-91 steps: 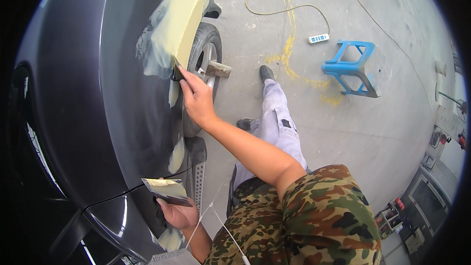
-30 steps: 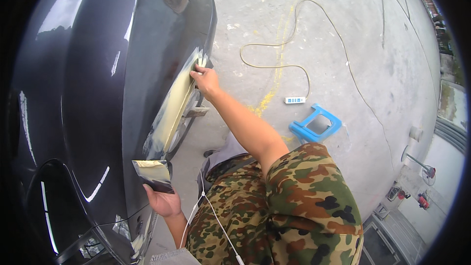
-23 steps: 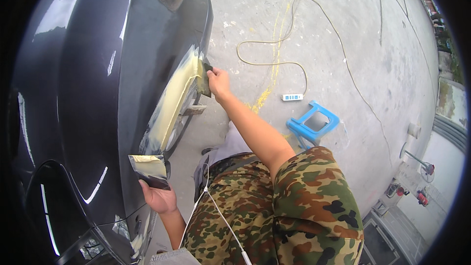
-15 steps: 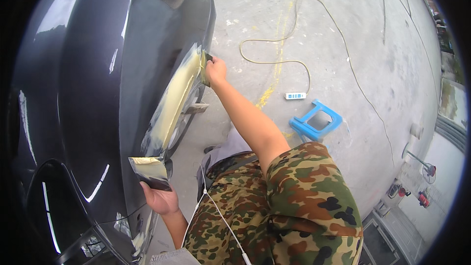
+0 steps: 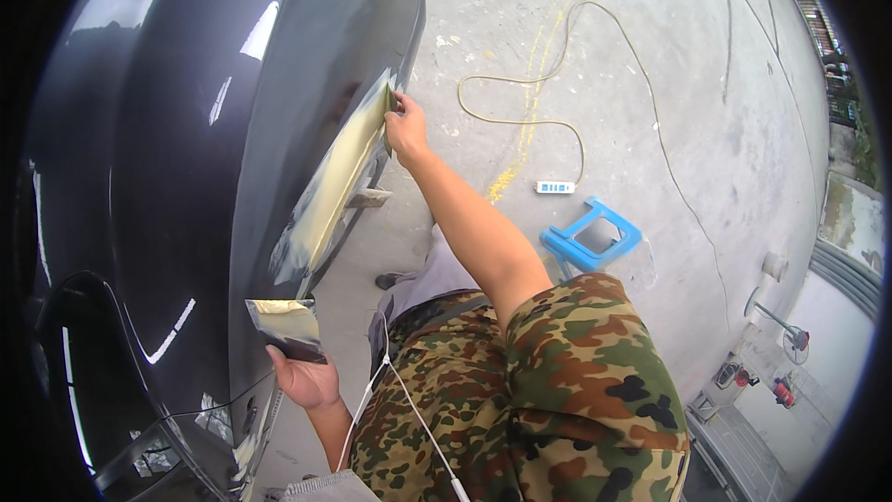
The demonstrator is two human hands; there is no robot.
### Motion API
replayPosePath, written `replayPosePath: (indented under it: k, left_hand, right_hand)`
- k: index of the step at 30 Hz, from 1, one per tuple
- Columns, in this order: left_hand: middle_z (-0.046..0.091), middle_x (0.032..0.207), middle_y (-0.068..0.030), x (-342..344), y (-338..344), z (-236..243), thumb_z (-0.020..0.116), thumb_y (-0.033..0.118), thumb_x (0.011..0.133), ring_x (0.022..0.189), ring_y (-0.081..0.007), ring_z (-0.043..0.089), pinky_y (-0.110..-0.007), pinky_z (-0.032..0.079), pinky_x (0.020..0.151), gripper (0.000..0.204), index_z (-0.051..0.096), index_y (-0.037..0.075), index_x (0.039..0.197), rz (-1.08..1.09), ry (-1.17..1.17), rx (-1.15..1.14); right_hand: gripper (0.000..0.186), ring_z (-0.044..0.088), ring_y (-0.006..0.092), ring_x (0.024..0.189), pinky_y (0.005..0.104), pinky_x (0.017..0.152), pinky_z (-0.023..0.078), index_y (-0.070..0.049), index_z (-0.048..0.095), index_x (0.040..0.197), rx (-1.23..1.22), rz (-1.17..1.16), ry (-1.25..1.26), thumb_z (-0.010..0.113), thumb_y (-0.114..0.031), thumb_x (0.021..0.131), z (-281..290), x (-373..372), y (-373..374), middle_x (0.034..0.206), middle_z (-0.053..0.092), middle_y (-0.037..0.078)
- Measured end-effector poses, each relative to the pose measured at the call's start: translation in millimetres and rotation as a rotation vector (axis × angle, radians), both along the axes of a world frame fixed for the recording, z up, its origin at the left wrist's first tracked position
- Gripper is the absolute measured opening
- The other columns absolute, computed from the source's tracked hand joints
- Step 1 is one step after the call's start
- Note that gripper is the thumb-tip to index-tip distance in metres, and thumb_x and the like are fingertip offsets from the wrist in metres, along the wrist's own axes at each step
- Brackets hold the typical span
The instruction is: The person applies a beige body filler to the rear quarter panel and bumper area of a dark gray car using a metal spreader. They repeatedly scoop filler from a container and smooth it over the surface, working around the wheel arch and along the bumper edge.
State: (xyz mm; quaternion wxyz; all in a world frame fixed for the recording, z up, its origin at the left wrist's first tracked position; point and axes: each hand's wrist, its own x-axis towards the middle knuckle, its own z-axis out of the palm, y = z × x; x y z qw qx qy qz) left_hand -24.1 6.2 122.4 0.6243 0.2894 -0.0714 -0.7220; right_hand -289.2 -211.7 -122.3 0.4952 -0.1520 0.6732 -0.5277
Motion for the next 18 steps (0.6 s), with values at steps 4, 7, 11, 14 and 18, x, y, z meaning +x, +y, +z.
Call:
replayPosePath:
  k: [4, 7, 11, 14, 18]
  left_hand:
    - [0.048, 0.151, -0.0132, 17, 6, -6, 0.050, 0.026, 0.107, 0.139, -0.0270, 0.046, -0.043, 0.032, 0.120, 0.050, 0.042, -0.002, 0.148, -0.014, -0.009, -0.019]
    - [0.048, 0.151, -0.0128, 38, 10, -10, 0.049, 0.026, 0.107, 0.139, -0.0271, 0.046, -0.042, 0.032, 0.120, 0.050, 0.042, -0.001, 0.148, -0.048, -0.011, -0.033]
    - [0.049, 0.151, -0.0125, 69, 24, -13, 0.049, 0.027, 0.107, 0.139, -0.0269, 0.046, -0.043, 0.033, 0.119, 0.050, 0.042, -0.001, 0.148, -0.087, 0.028, -0.050]
    - [0.049, 0.151, -0.0123, 97, 41, -11, 0.049, 0.027, 0.107, 0.139, -0.0268, 0.046, -0.043, 0.033, 0.119, 0.050, 0.042, -0.001, 0.148, -0.106, 0.030, -0.058]
    - [0.050, 0.150, -0.0124, 144, 59, -11, 0.050, 0.029, 0.106, 0.137, -0.0269, 0.047, -0.043, 0.034, 0.118, 0.052, 0.042, -0.001, 0.148, -0.165, 0.024, -0.087]
  right_hand:
    - [0.051, 0.062, 0.0219, 0.099, 0.0336, 0.087, 0.050, 0.000, 0.060, 0.135, -0.059, 0.041, 0.036, 0.056, 0.002, 0.084, 13, 16, 17, 0.114, 0.066, 0.014]
    - [0.050, 0.063, 0.0226, 0.100, 0.0337, 0.089, 0.050, 0.001, 0.059, 0.135, -0.097, 0.039, 0.051, 0.058, 0.001, 0.085, 22, 31, 30, 0.116, 0.066, 0.015]
    - [0.050, 0.063, 0.0192, 0.100, 0.0313, 0.085, 0.052, 0.001, 0.057, 0.138, -0.128, 0.064, 0.118, 0.057, 0.001, 0.088, 38, 57, 54, 0.121, 0.065, 0.012]
    - [0.050, 0.063, 0.0172, 0.099, 0.0301, 0.084, 0.053, 0.001, 0.055, 0.140, -0.148, 0.070, 0.124, 0.057, 0.001, 0.090, 58, 86, 82, 0.125, 0.064, 0.011]
    - [0.051, 0.063, 0.0166, 0.097, 0.0296, 0.084, 0.052, 0.000, 0.055, 0.141, -0.164, 0.057, 0.145, 0.057, 0.000, 0.091, 81, 132, 117, 0.124, 0.066, 0.011]
